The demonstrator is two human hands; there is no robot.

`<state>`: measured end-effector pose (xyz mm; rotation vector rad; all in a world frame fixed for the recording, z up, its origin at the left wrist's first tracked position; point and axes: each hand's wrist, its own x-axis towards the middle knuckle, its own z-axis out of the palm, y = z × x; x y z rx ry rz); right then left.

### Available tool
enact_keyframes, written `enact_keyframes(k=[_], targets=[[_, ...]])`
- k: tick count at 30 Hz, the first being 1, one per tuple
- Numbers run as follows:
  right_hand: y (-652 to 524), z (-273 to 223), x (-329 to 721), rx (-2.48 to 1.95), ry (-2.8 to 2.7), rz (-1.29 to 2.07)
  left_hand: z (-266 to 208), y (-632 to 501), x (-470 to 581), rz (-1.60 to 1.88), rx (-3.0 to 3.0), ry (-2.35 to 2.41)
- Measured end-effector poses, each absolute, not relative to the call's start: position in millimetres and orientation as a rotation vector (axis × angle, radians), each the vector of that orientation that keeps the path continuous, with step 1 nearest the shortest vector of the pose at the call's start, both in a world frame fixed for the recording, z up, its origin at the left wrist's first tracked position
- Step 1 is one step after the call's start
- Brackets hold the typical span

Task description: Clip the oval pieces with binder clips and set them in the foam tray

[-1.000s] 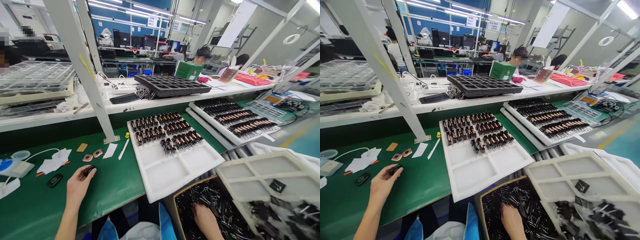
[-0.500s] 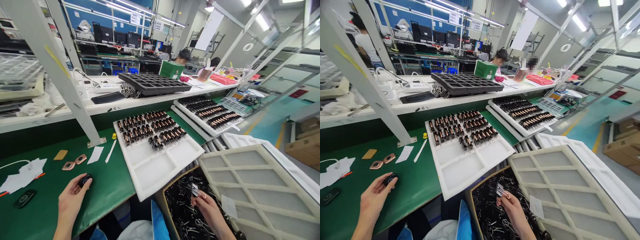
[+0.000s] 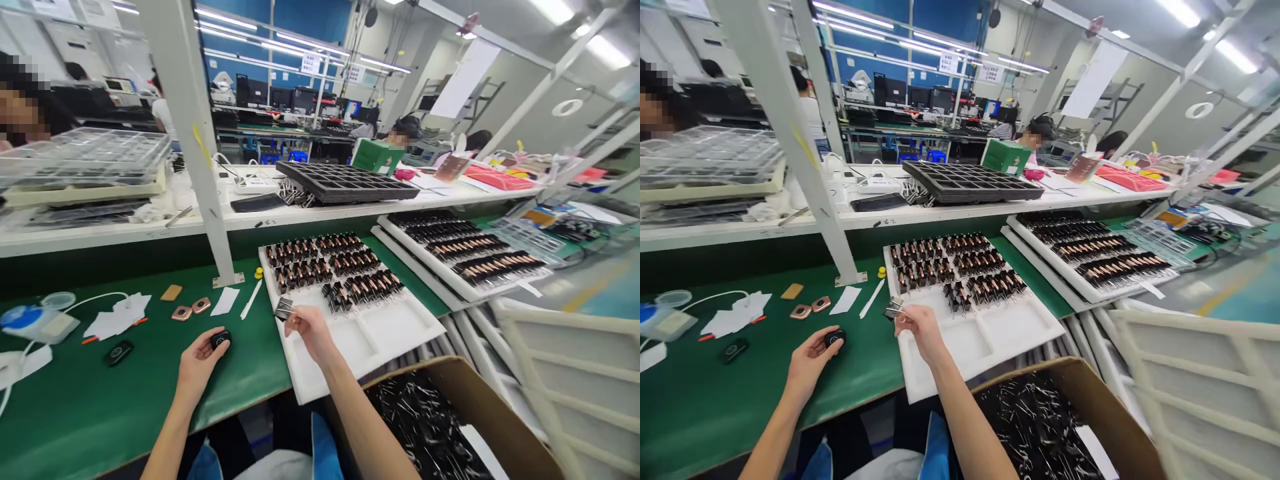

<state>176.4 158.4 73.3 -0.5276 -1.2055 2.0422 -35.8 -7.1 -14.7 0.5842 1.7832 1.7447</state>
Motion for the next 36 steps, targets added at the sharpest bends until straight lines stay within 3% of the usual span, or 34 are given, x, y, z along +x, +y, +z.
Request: enact_keyframes(k=[4,7,24,31,36], targets=[[165,61,127,-0.616,-1.345,2.308,-7,-12,-38,1.788,0.572,1.694],[160,47,113,-0.641,-1.584,2.297,1,-14,-37,1.839,0.53,1.608],[145,49,130,-0.326,-2.332,1.753,13,-18,-27,1.705,0.445,1.451],[135,59,131,-0.414,-2.407,1.557,12,-18,-27,1.684,0.487,1.481],[116,40,207,-0.76,-1.978,1.058,13,-18,-30,1.778,0.389,1.464]])
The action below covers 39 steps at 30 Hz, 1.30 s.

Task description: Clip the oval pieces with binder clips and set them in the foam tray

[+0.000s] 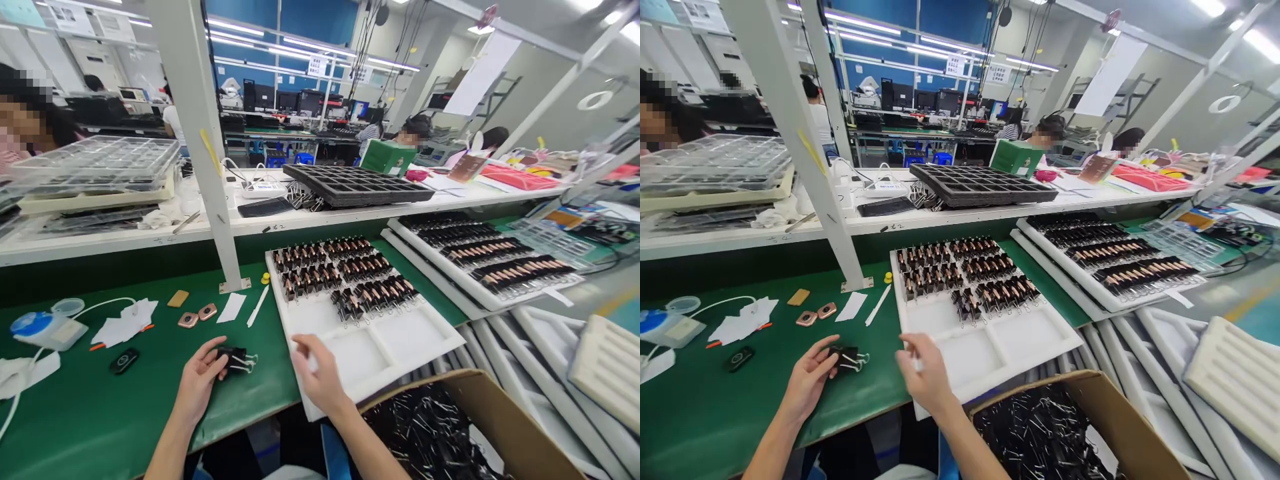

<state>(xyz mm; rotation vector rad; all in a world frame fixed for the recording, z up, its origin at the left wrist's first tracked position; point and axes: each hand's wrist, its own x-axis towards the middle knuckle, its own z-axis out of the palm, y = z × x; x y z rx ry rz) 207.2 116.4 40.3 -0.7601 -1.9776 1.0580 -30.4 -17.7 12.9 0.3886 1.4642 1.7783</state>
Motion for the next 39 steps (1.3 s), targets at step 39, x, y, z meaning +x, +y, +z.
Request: enact_keyframes(k=[39], targets=[[119,-40,490,-1.699,-1.81,0.981,2,-20,-44,1.772,0.284,1.425]])
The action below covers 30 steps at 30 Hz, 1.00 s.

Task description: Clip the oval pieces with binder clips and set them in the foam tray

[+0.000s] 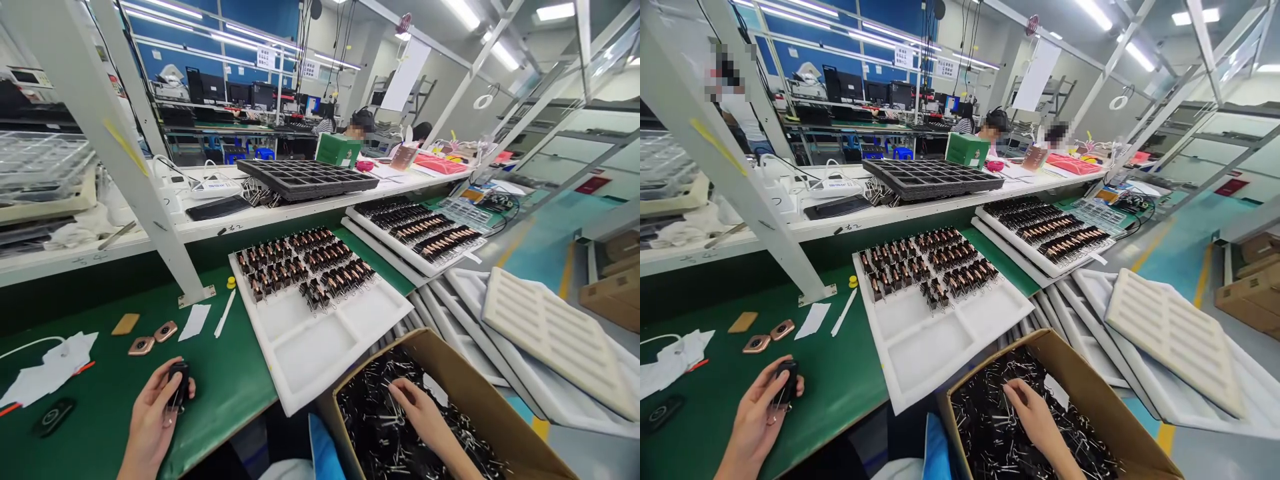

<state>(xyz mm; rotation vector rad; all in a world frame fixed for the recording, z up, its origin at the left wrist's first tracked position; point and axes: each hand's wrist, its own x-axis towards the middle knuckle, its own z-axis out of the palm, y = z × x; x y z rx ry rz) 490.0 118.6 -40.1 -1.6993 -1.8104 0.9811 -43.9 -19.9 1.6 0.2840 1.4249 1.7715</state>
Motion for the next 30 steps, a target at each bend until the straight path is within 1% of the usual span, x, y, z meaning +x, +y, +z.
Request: enact_keyframes(k=[6,10,12,16,19,23,27,30], targets=[[109,-59,492,-1.813,-1.703,0.944,2,-21,-43,1.776,0.297,1.415],[90,-80,476,-1.892,-1.953,0.905,4,-21,-42,1.771,0.294,1.411],[78,-87,468,-1.963,-2.112,0.757,4,-21,-42,1.775,0.285,1.417],[60,-93,465,-2.029,-2.408,0.296,5,-21,-41,1.779,0.293,1.425],[58,-91,468,-2.05,-2.482,0.188,4,-21,-41,1.773,0.298,1.425],[68,-81,471,-1.969,-2.317,0.276,4,-22,-41,1.768,0.3,1.43],[74,-65,474,-1.776,-1.956,0.383,5,-22,-40,1.772,0.312,1.423],[69,-51,472,-1.686,-1.682,0.268,5,-21,-39,1.783,0.318,1.421]])
